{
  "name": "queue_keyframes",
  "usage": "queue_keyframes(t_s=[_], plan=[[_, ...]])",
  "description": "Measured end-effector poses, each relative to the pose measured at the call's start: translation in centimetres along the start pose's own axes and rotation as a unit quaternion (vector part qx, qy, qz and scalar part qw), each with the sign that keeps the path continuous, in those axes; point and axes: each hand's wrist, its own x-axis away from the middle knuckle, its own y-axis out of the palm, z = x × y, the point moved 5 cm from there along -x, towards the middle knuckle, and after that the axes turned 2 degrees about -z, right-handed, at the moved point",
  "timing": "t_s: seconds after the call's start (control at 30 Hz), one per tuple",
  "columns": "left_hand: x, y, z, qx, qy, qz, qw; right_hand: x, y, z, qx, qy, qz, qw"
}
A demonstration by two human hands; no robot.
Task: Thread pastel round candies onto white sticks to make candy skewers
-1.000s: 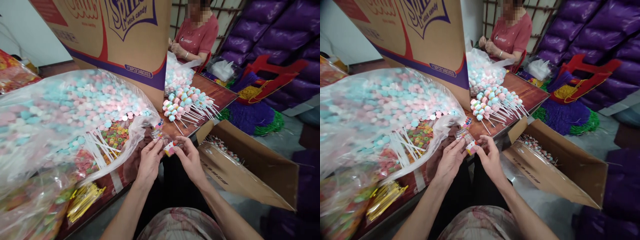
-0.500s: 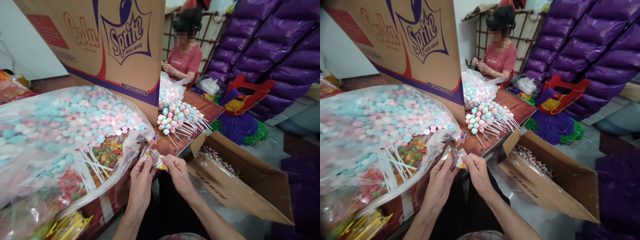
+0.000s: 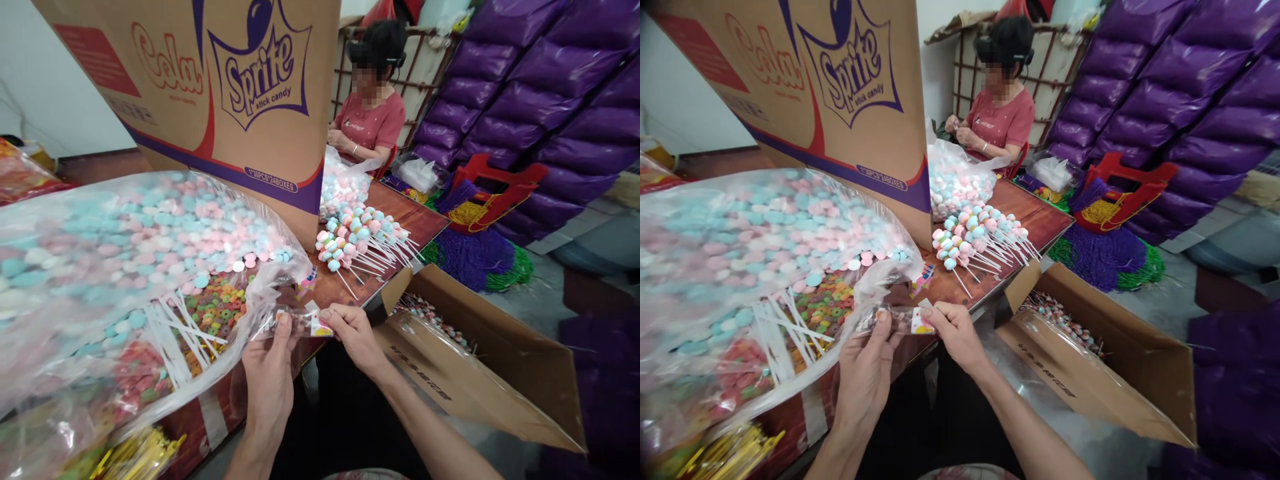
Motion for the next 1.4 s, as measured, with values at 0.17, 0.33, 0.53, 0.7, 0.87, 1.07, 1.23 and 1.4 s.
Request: queue_keyframes(t_s=[0.17, 0.33, 0.53, 0.7, 0.87, 1.07, 1.23, 1.4], plan=[[-0.3, -1.1, 1.1, 0.029, 0.025, 0.048, 0.998, -3.2, -5.2, -0.6, 0.265, -0.085, 0.215, 0.936], [-0.5, -2.1, 0.7, 0.053, -0.039, 0.058, 0.996, -6.7, -6.5, 0.1, 0.516, -0.107, 0.248, 0.813], [-1.0, -2.8, 0.7, 0.072, -0.075, 0.092, 0.99, -6.9, -5.9, 0.5, 0.487, -0.119, 0.247, 0.829], [-1.2, -2.8, 1.2, 0.086, -0.083, 0.096, 0.988, -3.0, -5.4, -0.6, 0.226, -0.131, 0.237, 0.936], [-1.0, -2.2, 2.6, 0.086, -0.029, 0.061, 0.994, 2.5, -3.3, -1.5, -0.036, -0.049, 0.143, 0.988], [-0.5, -1.1, 3.1, 0.036, 0.081, 0.017, 0.996, 3.8, -0.8, -2.6, -0.181, -0.003, 0.066, 0.981], [0.1, -0.7, 2.2, 0.013, 0.105, 0.006, 0.994, 2.7, 0.6, -3.5, -0.143, -0.015, 0.095, 0.985], [0.7, -1.3, 1.3, -0.068, 0.1, -0.016, 0.993, 2.4, 1.6, -3.1, -0.13, 0.003, 0.083, 0.988]])
